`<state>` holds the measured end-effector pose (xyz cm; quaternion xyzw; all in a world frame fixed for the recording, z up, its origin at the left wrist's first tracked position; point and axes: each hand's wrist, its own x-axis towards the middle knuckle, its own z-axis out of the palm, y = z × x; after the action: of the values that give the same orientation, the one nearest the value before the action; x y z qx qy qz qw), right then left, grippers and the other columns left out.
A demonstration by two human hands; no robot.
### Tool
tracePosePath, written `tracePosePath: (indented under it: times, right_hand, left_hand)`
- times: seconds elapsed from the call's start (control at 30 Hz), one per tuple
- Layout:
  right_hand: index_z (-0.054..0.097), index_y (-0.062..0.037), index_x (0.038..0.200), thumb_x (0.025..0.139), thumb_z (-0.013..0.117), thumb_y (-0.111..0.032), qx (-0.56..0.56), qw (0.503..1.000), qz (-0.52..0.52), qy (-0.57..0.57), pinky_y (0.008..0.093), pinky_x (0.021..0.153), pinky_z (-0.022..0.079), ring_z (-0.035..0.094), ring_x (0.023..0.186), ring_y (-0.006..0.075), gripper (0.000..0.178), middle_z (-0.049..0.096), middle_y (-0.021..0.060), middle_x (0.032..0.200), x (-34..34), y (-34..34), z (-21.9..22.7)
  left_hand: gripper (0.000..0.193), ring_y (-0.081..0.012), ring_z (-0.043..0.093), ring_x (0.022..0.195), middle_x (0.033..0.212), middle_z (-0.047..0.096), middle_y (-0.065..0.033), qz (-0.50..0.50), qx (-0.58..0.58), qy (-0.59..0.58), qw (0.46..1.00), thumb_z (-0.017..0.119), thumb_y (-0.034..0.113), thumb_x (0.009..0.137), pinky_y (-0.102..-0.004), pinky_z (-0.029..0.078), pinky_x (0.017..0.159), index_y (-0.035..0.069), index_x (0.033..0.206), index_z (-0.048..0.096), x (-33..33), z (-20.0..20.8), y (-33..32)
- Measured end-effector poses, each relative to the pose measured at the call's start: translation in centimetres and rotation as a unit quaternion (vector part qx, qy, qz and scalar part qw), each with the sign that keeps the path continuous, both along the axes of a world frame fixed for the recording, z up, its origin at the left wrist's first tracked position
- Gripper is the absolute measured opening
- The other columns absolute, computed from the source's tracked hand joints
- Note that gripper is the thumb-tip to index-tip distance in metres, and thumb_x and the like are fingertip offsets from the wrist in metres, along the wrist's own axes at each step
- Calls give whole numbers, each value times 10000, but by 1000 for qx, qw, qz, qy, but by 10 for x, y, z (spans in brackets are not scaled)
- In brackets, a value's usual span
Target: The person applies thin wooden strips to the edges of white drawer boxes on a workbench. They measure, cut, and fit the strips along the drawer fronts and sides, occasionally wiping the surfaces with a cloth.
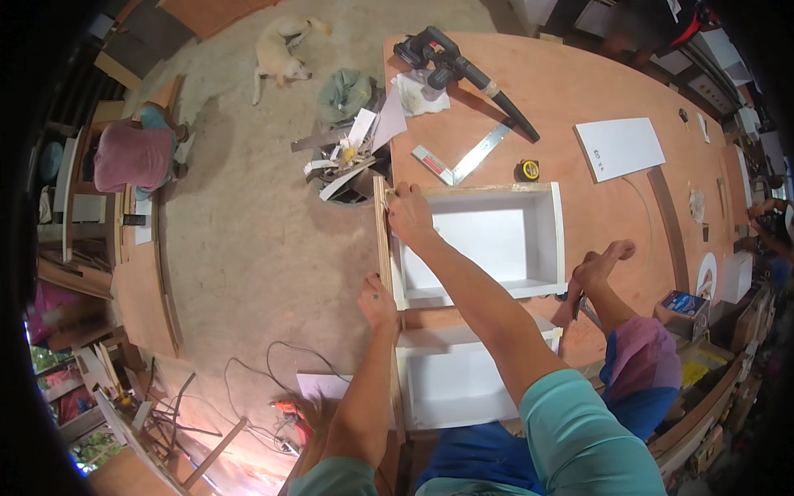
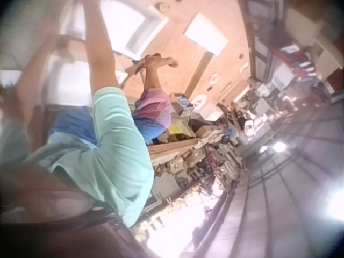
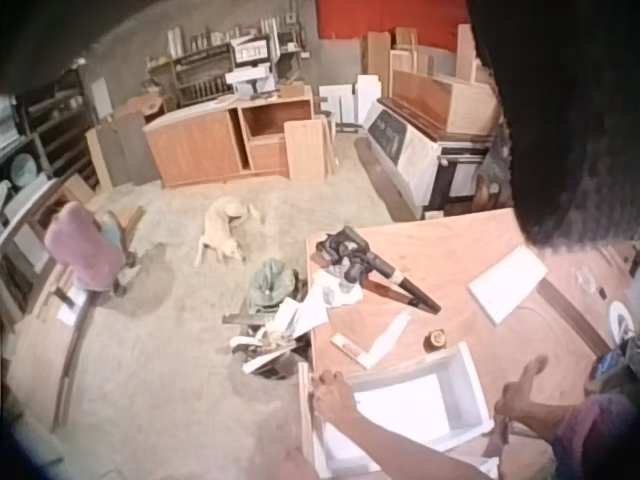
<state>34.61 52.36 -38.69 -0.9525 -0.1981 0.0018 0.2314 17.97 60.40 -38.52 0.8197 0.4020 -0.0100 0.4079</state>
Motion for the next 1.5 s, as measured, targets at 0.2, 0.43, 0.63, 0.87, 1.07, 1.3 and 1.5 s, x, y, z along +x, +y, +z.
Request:
tracePosePath:
  times: [0.2, 0.43, 0.63, 0.87, 1.07, 1.3, 1.5]
  right_hand:
    - [661, -17, 912, 718, 629, -42, 32, 997, 28, 70, 415, 770, 518, 547, 915, 338, 199, 560, 158, 971, -82, 1, 15]
    - [661, -16, 908, 719, 638, -57, -8, 999, 2, -46, 415, 711, 527, 553, 915, 336, 195, 548, 143, 958, -3, 6, 0]
    - [666, -19, 893, 727, 647, -85, 12, 1000, 10, -2, 404, 697, 533, 559, 899, 329, 180, 546, 138, 952, -51, 7, 4]
    - [654, -31, 853, 711, 645, -85, 17, 999, 8, -45, 421, 717, 540, 560, 907, 330, 152, 555, 133, 934, -14, 2, -2]
    - [644, -22, 844, 712, 631, -82, 26, 997, 67, 39, 412, 665, 553, 560, 909, 331, 145, 559, 126, 949, -91, -11, 10]
    - [675, -52, 894, 731, 641, -114, -7, 995, 97, 39, 381, 712, 562, 557, 972, 307, 178, 560, 103, 999, -84, -10, 8]
    - [666, -35, 882, 753, 604, -83, 13, 1000, 12, -26, 396, 716, 555, 561, 959, 315, 151, 575, 133, 973, -20, -6, 3]
  left_hand:
    - [485, -499, 594, 823, 831, 629, -309, 14, 28, 30, 999, 341, 349, 1000, -553, 440, 726, -42, 893, 606, -8, -6, 9]
    - [490, -476, 605, 833, 864, 640, -296, -9, 34, 0, 999, 329, 336, 1001, -529, 445, 742, -48, 940, 626, -4, -8, 2]
    - [500, -465, 616, 832, 861, 647, -289, -1, 32, 27, 999, 324, 328, 1001, -502, 461, 748, -52, 950, 644, -3, -7, 9]
    - [491, -476, 604, 832, 870, 634, -304, -2, 26, 14, 1000, 330, 339, 998, -517, 443, 735, -43, 968, 637, -4, -10, 4]
    - [445, -503, 581, 835, 871, 629, -305, 22, -7, 6, 1000, 344, 328, 1008, -541, 448, 739, -42, 1037, 589, -1, 8, 2]
    - [441, -481, 597, 807, 842, 634, -292, 20, 10, -26, 999, 347, 325, 1010, -532, 443, 721, -46, 1013, 584, -4, -10, 13]
    - [436, -485, 593, 780, 803, 625, -296, -11, 19, -8, 1000, 354, 321, 1004, -536, 437, 699, -47, 947, 580, 1, 7, 0]
